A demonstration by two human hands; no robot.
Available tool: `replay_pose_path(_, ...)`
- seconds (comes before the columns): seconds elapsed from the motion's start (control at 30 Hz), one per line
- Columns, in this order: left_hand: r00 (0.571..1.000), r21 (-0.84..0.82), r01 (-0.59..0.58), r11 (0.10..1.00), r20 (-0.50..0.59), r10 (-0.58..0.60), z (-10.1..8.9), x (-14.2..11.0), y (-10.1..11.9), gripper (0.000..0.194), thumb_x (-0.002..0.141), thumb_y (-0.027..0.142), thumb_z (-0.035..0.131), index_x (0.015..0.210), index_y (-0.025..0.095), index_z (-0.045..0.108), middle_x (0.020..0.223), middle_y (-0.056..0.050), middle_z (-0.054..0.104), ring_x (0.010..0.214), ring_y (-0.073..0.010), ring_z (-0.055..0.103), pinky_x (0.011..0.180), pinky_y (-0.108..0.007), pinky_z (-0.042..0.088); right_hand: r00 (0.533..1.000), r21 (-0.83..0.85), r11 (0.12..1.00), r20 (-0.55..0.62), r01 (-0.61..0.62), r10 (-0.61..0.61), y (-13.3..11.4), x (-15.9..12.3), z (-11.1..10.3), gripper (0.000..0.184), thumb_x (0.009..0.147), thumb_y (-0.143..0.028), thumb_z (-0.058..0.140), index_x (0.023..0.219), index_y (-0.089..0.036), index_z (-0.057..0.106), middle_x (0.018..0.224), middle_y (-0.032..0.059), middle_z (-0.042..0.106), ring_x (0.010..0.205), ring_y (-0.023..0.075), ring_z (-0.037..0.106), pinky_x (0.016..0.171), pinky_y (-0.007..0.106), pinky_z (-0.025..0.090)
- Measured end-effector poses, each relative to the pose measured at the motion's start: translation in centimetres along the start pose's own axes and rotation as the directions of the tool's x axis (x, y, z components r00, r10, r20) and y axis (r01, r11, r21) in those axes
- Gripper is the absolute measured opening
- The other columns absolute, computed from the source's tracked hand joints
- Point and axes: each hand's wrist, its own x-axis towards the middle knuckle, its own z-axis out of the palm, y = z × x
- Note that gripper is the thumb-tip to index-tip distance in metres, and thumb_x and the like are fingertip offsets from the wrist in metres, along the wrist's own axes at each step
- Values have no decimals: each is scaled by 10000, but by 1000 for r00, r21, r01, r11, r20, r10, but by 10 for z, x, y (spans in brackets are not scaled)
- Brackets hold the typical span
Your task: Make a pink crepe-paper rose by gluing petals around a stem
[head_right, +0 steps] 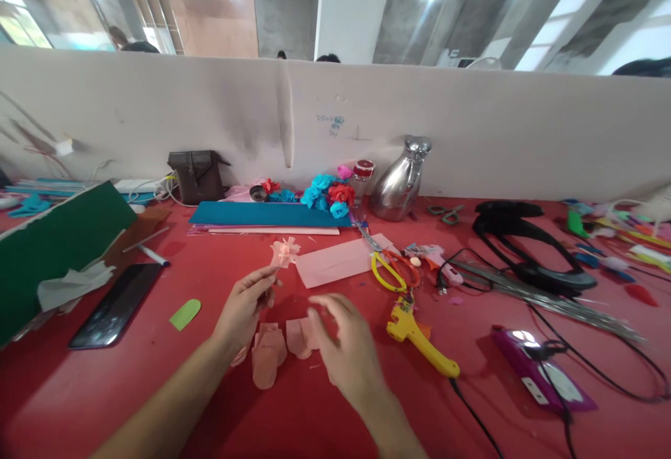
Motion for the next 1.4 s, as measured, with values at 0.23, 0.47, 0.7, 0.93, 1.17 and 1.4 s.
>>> replay_pose_path(0.23,999,-130,31,991,22,-29,1,1,-1,326,643,229,670,958,144,683,626,5,559,536,-64,434,537,-194,341,981,572,798,129,-193,145,-25,49,58,212,818,-350,514,858,-176,629,809,33,657,739,160,593,693,274,461)
replay_pose_path(0.47,996,-112,45,993,77,-36,4,0,-6,301,657,239,670,950,180,701,943,-56,619,695,-106,526,664,-234,411,978,797,569,128,-200,165,-16,45,71,174,784,-354,583,733,-188,582,624,-43,499,568,97,432,547,214,363)
replay_pose_path(0.7,995,-9,-61,998,84,62,-1,2,-8,174,712,275,635,836,187,720,1040,-52,584,954,-176,544,837,-265,412,968,852,461,209,-250,139,-10,38,71,183,802,-385,567,747,-210,560,604,-53,482,514,86,400,499,216,325)
replay_pose_path(0.93,994,6,-97,995,43,97,-3,2,-2,188,672,287,680,798,150,708,758,-41,659,665,-136,578,676,-261,449,968,846,471,235,-250,92,-12,35,70,184,813,-377,553,772,-199,569,635,-34,528,551,93,469,524,220,355)
replay_pose_path(1.17,998,-27,-55,998,36,56,1,-3,7,215,648,335,715,698,130,674,624,-14,616,533,-107,533,529,-231,425,963,868,420,258,-266,75,-11,33,78,164,809,-355,571,768,-196,558,632,-42,510,549,88,466,557,223,382)
replay_pose_path(1.4,997,-43,-78,996,-9,78,1,-2,9,165,629,269,723,704,141,653,693,-16,637,632,-115,570,615,-226,445,962,879,391,259,-272,85,-13,33,80,145,800,-335,578,763,-196,555,628,-45,493,539,88,453,540,221,374)
